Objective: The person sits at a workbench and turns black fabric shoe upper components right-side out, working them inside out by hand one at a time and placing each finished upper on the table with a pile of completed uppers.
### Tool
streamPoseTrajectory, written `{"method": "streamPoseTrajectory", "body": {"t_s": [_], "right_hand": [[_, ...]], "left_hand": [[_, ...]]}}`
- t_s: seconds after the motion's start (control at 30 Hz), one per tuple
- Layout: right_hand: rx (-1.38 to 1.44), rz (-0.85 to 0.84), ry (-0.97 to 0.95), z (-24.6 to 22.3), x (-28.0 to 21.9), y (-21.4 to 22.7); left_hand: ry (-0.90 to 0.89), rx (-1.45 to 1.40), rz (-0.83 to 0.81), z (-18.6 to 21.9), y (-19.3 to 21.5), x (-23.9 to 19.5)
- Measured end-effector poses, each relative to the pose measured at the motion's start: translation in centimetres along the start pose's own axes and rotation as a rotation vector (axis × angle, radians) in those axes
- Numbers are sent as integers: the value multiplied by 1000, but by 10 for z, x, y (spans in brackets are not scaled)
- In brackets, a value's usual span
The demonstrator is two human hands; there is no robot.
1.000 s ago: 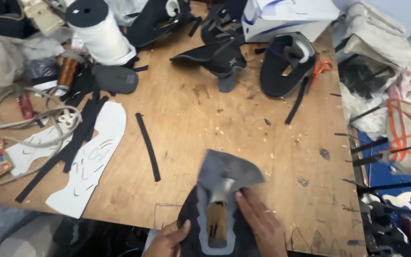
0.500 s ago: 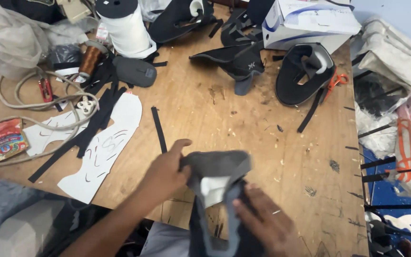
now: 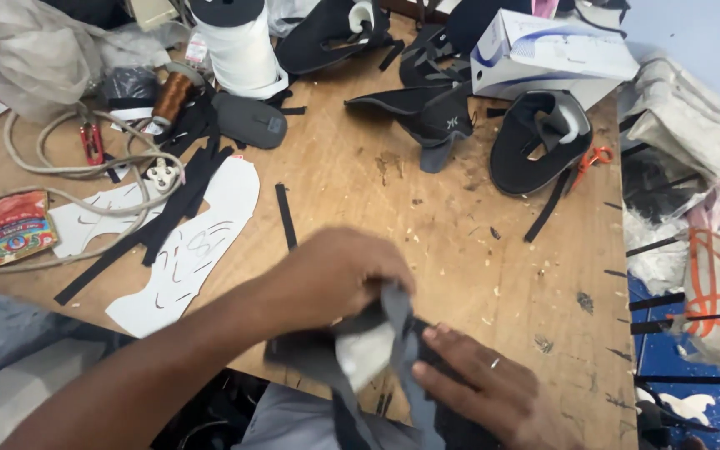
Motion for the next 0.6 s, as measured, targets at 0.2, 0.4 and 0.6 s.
{"method": "streamPoseTrajectory", "body": {"t_s": [0.2,0.4,0.6], "right_hand": [[8,147,-175,29,40,2],[68,-110,-941,178,-13,-122],[41,-71,-968,161,1,-105]], "left_hand": [[-229,132,544,78,83,2],[84,-250,-45,56,-4,-28],[-69,752,-121,-81,-159,-49]]}}
Point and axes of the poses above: each hand's wrist, its own x-axis towards the middle knuckle, its own y-axis out of the back of the hand, z = x × y, the point moved 8 cm from there along x, towards the middle knuckle
